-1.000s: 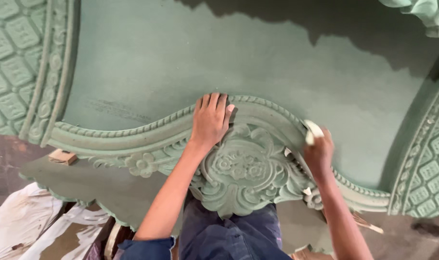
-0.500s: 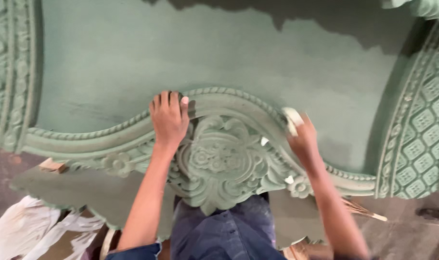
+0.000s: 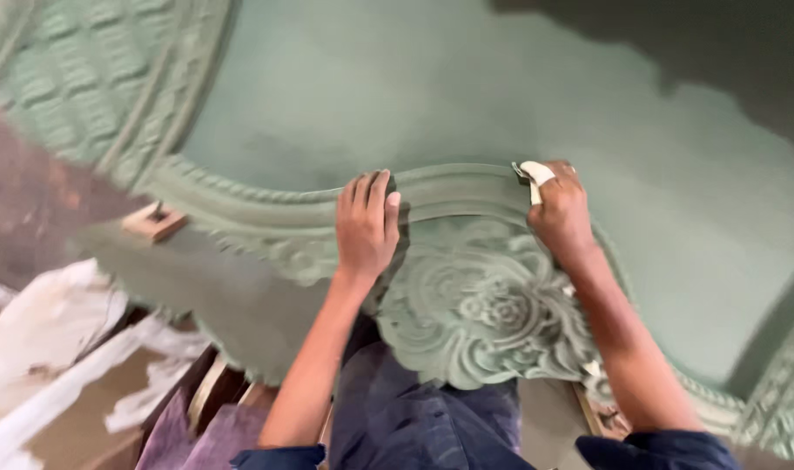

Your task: The person sands the carved surface of a large green wooden panel using a small sanding block. They move the block along the raised floral and geometric patterns, focusing on smoothing the edges and details of the relief.

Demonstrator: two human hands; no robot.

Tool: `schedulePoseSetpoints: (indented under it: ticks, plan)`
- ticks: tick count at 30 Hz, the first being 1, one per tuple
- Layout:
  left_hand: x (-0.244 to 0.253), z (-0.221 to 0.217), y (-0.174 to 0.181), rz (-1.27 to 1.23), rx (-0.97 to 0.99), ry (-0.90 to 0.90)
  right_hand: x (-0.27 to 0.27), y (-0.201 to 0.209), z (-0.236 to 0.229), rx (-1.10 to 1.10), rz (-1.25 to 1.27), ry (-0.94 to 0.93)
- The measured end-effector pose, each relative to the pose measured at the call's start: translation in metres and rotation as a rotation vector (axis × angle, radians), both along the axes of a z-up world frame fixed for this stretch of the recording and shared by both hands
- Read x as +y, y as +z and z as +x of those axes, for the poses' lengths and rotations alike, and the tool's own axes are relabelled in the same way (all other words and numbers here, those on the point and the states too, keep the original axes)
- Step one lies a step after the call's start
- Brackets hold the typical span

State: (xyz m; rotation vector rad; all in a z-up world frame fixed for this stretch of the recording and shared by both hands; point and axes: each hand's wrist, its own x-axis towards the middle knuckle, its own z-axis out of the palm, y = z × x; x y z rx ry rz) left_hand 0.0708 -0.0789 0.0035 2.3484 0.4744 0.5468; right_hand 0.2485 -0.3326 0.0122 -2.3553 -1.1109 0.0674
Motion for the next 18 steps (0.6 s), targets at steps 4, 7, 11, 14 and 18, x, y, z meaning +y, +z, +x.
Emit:
schedulePoseSetpoints:
  ticks: [4,7,11,14,18]
  plan:
    - [0.046,-0.027,-0.001,-0.031,-0.050,0.185,0.123,0.011,-0.018,0.038,0.032,0.301]
    - [0.062,-0.056,-0.001,-0.058,-0.034,0.236,0.133,-0.004,-0.033,0.144,-0.297,0.393]
    - [0.110,-0.073,-0.003,-0.051,-0.044,0.275,0.119,-0.005,-0.015,0.104,-0.315,0.429]
    - [0.130,-0.109,-0.008,-0.082,-0.013,0.328,0.155,-0.019,-0.041,0.106,-0.240,0.356]
    - [0.166,-0.140,0.002,-0.137,-0.025,0.397,0.274,-0.055,-0.137,0.107,-0.417,0.445]
